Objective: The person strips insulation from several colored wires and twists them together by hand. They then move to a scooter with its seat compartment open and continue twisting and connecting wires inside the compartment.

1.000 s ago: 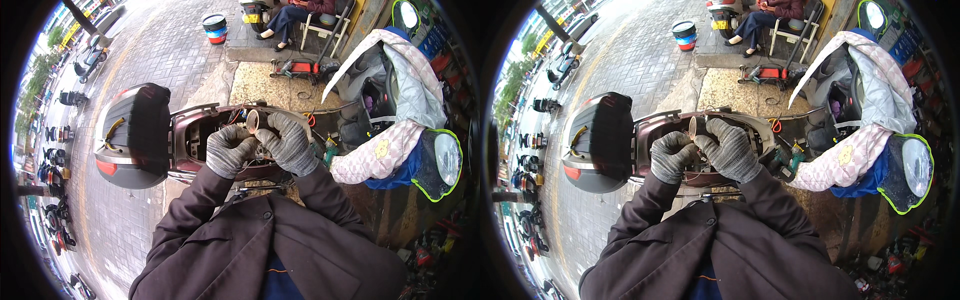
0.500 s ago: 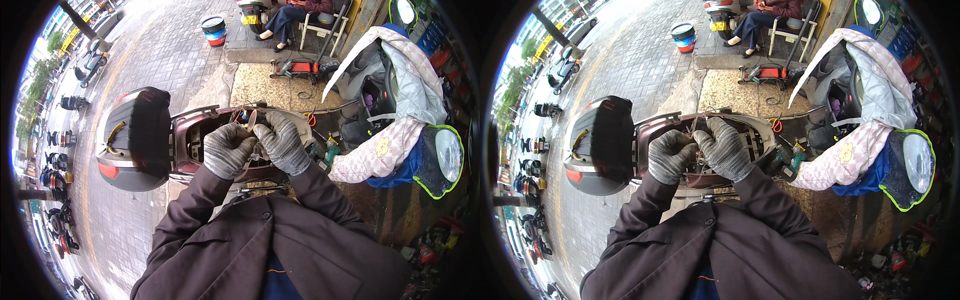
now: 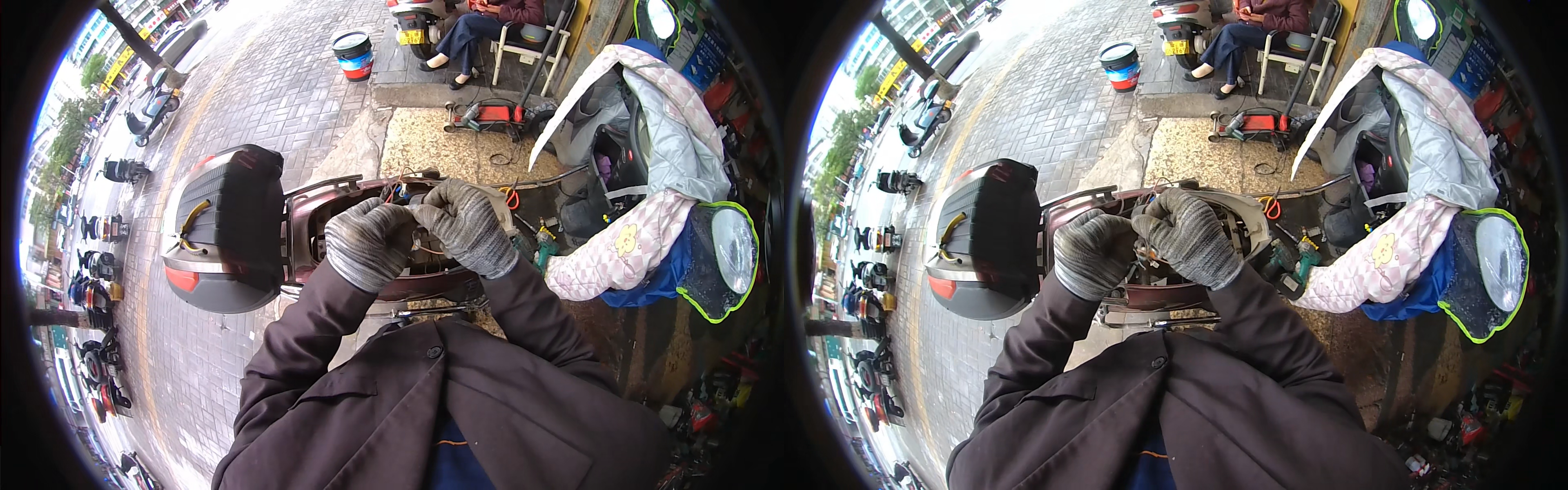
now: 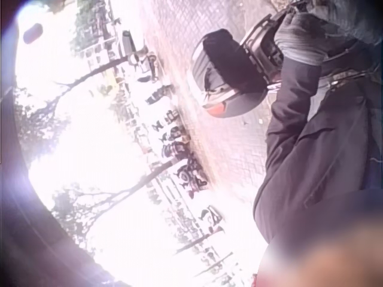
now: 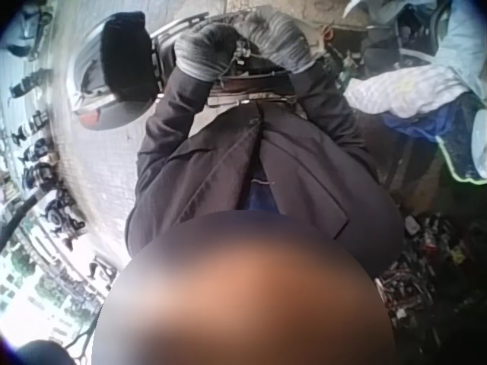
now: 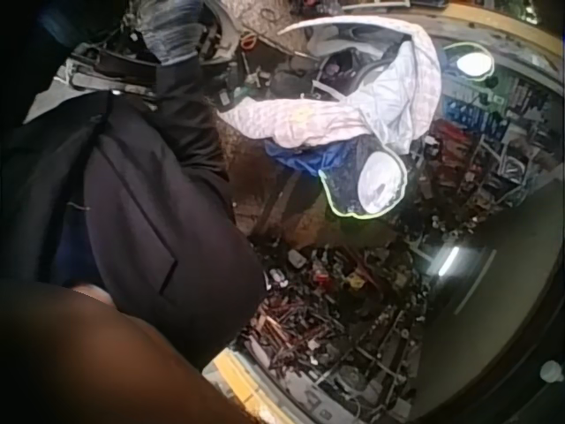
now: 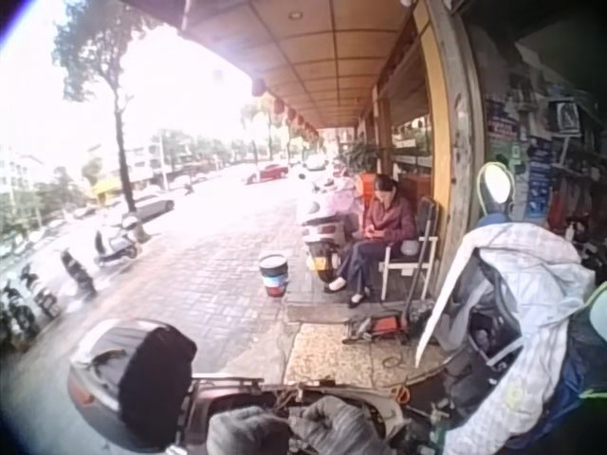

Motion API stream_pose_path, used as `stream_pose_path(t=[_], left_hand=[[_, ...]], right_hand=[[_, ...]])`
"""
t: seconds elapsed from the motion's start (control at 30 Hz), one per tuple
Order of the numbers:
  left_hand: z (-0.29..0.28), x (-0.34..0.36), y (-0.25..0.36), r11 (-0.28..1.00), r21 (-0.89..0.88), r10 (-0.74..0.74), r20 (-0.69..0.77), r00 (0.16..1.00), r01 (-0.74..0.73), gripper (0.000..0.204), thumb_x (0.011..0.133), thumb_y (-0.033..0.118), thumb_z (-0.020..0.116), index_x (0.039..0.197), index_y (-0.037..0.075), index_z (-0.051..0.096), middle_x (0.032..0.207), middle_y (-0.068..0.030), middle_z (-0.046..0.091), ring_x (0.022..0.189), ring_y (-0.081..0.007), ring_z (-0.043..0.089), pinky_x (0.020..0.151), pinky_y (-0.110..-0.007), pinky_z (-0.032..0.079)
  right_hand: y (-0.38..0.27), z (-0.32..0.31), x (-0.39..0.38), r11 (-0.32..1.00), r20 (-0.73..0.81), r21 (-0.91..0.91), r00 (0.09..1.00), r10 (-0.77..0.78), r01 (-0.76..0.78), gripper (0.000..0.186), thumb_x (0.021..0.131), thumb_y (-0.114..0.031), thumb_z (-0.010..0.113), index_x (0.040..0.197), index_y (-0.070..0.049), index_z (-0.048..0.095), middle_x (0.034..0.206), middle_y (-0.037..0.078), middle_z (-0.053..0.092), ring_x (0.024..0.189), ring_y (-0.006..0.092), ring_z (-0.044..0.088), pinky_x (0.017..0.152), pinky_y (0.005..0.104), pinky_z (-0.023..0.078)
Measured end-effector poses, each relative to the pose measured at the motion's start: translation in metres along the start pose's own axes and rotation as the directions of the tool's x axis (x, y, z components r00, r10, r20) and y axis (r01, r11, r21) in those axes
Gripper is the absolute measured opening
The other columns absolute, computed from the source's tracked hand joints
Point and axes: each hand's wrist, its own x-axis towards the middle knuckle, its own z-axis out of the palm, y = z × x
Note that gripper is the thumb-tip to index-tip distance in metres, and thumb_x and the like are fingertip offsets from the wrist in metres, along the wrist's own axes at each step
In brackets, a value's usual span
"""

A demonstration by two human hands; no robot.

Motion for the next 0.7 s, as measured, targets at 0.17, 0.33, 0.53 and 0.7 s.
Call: stream_pose_path(t=[0.17,0.33,0.53,0.7], left_hand=[[-0.011,-0.001,-0.007,0.734,-0.408,-0.421,0.355,0.835,0.544,0.012,0.073,0.004,0.073,0.084,0.000,0.068,0.068,-0.0059,0.065,0.060,-0.0106,0.061,0.055,-0.028,0.051],[-0.025,0.007,-0.021,0.521,-0.470,-0.341,0.652,0.678,0.713,0.011,0.075,0.001,0.071,0.085,-0.004,0.068,0.072,-0.0068,0.067,0.063,-0.0102,0.062,0.059,-0.024,0.051],[-0.020,0.004,-0.032,0.378,-0.506,-0.358,0.692,0.626,0.776,0.013,0.074,0.002,0.072,0.085,-0.004,0.068,0.073,-0.0074,0.068,0.063,-0.0119,0.062,0.060,-0.025,0.052],[-0.019,-0.006,-0.032,0.373,-0.582,-0.303,0.659,0.688,0.723,0.016,0.079,0.006,0.072,0.091,-0.003,0.067,0.077,-0.0051,0.068,0.069,-0.0102,0.062,0.064,-0.024,0.052]], right_hand=[[-0.003,-0.023,0.000,0.996,0.268,0.037,0.959,-0.092,0.085,0.014,0.085,-0.005,0.060,0.099,-0.001,0.060,0.075,-0.002,0.051,0.066,0.0045,0.045,0.063,0.0221,0.044],[-0.001,-0.023,0.001,0.949,0.371,-0.042,0.887,-0.274,0.311,0.037,0.078,0.010,0.057,0.113,-0.003,0.058,0.076,-0.001,0.056,0.067,0.0076,0.055,0.061,0.0238,0.046],[0.002,-0.007,-0.007,0.837,0.254,-0.160,0.842,-0.477,0.523,0.022,0.073,0.003,0.072,0.093,-0.004,0.068,0.076,0.006,0.061,0.066,0.0202,0.060,0.059,0.0300,0.048],[0.010,-0.001,-0.010,0.949,0.124,0.024,0.941,-0.315,0.315,0.014,0.079,-0.006,0.072,0.091,-0.002,0.065,0.079,0.008,0.063,0.071,0.0149,0.061,0.064,0.0285,0.049]])
